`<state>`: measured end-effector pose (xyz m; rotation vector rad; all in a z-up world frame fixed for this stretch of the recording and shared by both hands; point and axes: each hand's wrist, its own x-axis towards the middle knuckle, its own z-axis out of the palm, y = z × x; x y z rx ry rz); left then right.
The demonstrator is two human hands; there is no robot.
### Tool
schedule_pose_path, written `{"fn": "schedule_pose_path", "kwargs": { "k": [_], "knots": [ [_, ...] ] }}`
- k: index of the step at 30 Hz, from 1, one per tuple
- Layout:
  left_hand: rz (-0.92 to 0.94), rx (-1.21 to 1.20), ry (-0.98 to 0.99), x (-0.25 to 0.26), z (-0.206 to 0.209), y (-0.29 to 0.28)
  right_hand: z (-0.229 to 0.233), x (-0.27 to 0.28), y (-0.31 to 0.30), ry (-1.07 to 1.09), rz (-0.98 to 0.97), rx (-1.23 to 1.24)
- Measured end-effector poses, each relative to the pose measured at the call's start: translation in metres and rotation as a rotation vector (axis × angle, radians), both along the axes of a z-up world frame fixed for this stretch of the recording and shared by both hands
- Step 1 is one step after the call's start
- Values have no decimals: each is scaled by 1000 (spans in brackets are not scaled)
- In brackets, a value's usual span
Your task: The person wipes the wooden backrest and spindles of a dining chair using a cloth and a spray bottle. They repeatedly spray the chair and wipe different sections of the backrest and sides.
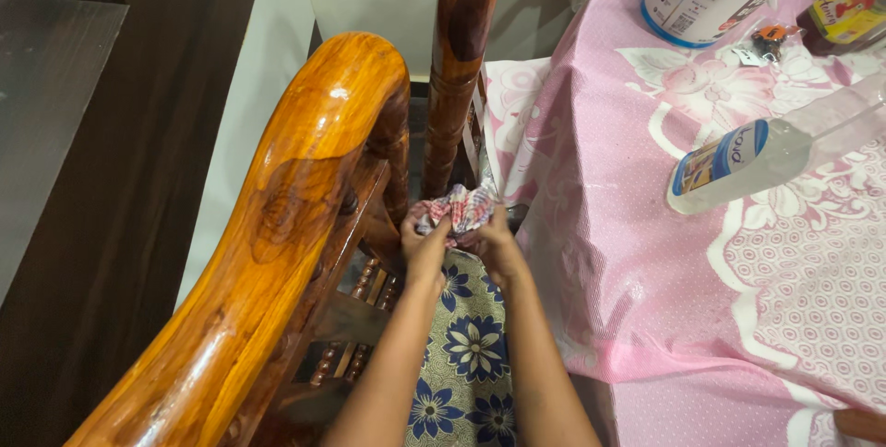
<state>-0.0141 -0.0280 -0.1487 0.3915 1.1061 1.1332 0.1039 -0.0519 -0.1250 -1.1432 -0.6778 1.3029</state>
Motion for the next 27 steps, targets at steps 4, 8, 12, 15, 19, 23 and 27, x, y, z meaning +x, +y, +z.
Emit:
{"fn": "schedule_pose_path", "kwargs": {
  "k": [4,8,12,15,19,23,27],
  "knots": [
    [220,811,827,19,37,-17,-7,12,22,43,-246,21],
    [243,788,883,30,42,10,-16,6,58,-797,-332,370],
    [26,613,776,20,24,62,-8,4,84,-24,2,194],
    [3,658,569,19,13,83,-5,6,93,-30,31,260],
    [91,819,548,21,12,87,-20,1,98,-69,-25,421],
    [228,818,765,26,13,79,-43,-5,98,-102,-125,501],
    [338,656,777,38,8,74,-50,-6,91,-324,-242,413]
  ]
}}
